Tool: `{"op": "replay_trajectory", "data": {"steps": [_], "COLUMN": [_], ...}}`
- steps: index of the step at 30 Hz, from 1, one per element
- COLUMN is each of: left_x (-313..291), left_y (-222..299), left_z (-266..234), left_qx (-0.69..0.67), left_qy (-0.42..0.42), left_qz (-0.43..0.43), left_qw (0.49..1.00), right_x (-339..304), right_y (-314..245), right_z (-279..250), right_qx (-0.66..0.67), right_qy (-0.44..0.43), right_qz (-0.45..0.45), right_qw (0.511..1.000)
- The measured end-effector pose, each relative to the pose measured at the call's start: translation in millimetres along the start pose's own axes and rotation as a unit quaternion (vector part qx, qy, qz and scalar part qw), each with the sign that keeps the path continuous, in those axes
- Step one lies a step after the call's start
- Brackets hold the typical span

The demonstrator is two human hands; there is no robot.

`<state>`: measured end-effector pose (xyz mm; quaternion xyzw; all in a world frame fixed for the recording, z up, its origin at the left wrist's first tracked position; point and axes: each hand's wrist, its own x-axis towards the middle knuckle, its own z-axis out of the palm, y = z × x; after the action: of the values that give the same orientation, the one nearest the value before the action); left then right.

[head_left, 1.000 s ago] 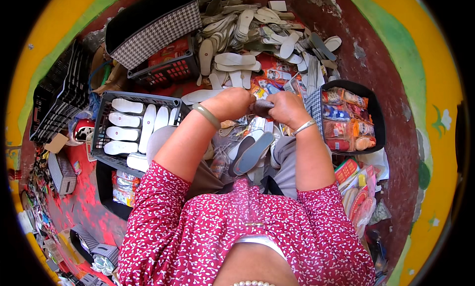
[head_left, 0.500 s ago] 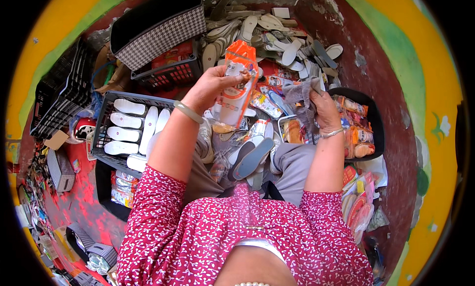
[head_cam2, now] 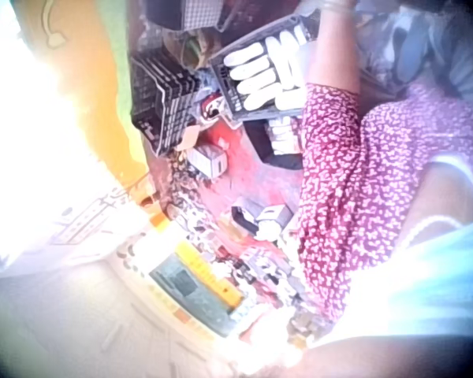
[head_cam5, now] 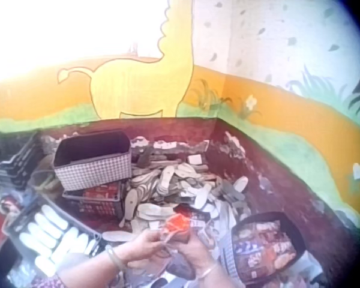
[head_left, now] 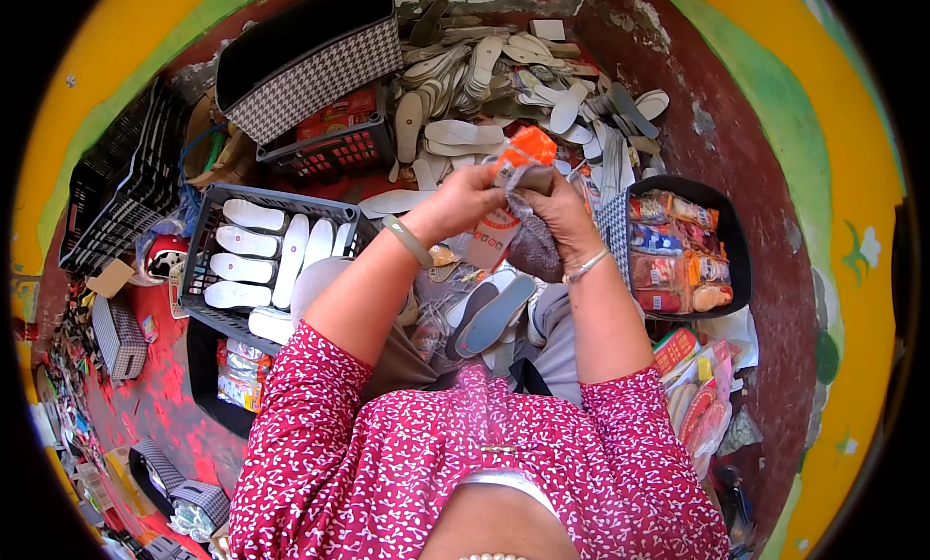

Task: The person picks up shoe insoles from a large pile on the floor, wipes each one with a cloth, and then places them into plastic packaging bags. They organize the packaged insoles into a black plastic crate.

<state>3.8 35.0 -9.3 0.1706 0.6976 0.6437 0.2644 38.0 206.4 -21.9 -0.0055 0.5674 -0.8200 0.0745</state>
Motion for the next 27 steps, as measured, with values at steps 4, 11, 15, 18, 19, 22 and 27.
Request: {"op": "replay_trajectory", "data": {"steps": [4,11,15,18,19,22,27], "left_x": [7.0,6.0,2.4,1.1,-1.6,-6.0,2.4], "left_y": [-11.9,-14.5,0.0,-4.0,-9.3,-2.8,-5.8], "left_z": [2.9,5.1,10.5,6.7,0.6,-2.2,-11.5], "left_qx": [0.032,-0.048,-0.068,-0.047,-0.036,-0.185,-0.304], "left_qy": [0.003,-0.058,-0.065,-0.049,-0.047,-0.036,0.029], "left_qz": [-0.003,-0.057,-0.064,-0.08,-0.075,-0.032,0.024], "left_qw": [0.999,0.996,0.994,0.995,0.995,0.982,0.952], "right_x": [5.2,4.2,16.4,17.1,13.3,12.8,-1.2], "right_y": [11.0,-0.3,11.0,0.3,-17.8,-28.2,-21.7], "right_z": [-6.0,-8.8,-17.9,-28.9,-37.4,-102.1,-41.4], "right_qx": [0.101,0.157,0.139,0.129,0.135,0.232,0.215], "right_qy": [0.049,0.17,0.252,0.305,0.319,0.241,0.11], "right_qz": [-0.004,-0.067,-0.13,-0.13,-0.119,-0.066,-0.043], "right_qw": [0.994,0.971,0.949,0.935,0.93,0.94,0.969]}}
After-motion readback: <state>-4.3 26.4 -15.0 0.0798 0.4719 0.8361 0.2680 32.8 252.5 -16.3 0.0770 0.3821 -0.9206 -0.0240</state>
